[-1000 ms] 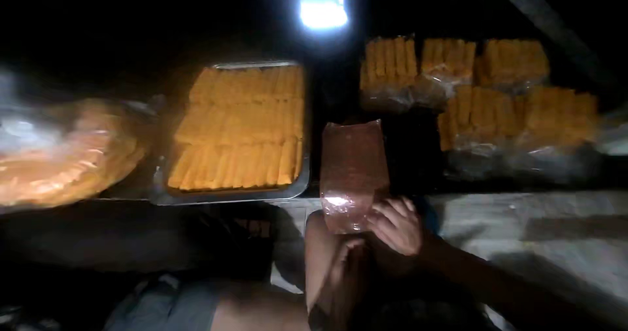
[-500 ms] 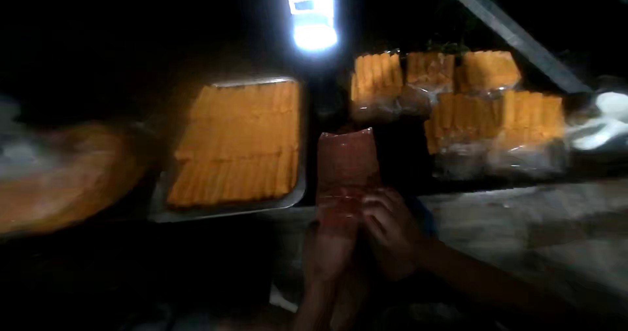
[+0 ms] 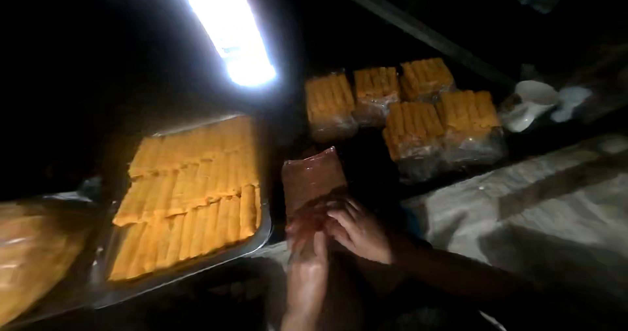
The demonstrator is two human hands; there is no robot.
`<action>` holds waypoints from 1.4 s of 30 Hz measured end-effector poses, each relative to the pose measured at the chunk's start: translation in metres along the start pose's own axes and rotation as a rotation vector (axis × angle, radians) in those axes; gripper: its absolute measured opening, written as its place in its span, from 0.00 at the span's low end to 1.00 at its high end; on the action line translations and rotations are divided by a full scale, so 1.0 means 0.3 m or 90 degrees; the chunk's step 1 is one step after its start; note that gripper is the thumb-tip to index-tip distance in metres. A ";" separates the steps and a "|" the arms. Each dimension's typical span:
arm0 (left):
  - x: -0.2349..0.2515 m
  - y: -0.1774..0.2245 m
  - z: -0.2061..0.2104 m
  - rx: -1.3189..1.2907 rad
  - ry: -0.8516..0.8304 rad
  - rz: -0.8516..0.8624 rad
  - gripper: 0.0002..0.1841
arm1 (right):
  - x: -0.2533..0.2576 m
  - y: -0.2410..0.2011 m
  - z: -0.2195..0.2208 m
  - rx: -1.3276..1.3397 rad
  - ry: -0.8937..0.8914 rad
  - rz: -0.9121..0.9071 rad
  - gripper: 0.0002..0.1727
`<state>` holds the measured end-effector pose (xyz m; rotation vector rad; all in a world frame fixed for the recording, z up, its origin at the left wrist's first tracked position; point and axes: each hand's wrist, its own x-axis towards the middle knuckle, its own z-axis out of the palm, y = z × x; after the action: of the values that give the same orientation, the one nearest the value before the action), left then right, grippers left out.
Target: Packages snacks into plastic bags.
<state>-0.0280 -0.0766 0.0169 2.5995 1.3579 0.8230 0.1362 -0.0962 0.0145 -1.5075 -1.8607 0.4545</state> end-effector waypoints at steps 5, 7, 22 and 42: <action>0.000 -0.034 0.009 -0.034 -0.027 0.026 0.09 | 0.003 0.017 0.006 0.034 -0.008 0.019 0.28; -0.003 -0.026 0.003 -0.017 -0.009 0.062 0.09 | 0.003 0.011 -0.001 0.035 -0.020 0.031 0.29; -0.071 0.031 -0.348 -0.197 0.225 0.081 0.06 | 0.038 0.035 0.001 -0.053 -0.087 0.071 0.36; 0.165 -0.099 -0.277 -0.086 0.246 -0.087 0.15 | 0.010 -0.022 -0.204 0.807 -0.150 0.333 0.17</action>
<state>-0.0688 -0.0332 0.0986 2.2951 1.4846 1.3937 0.1739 -0.1044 0.0627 -0.9697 -0.8415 1.7025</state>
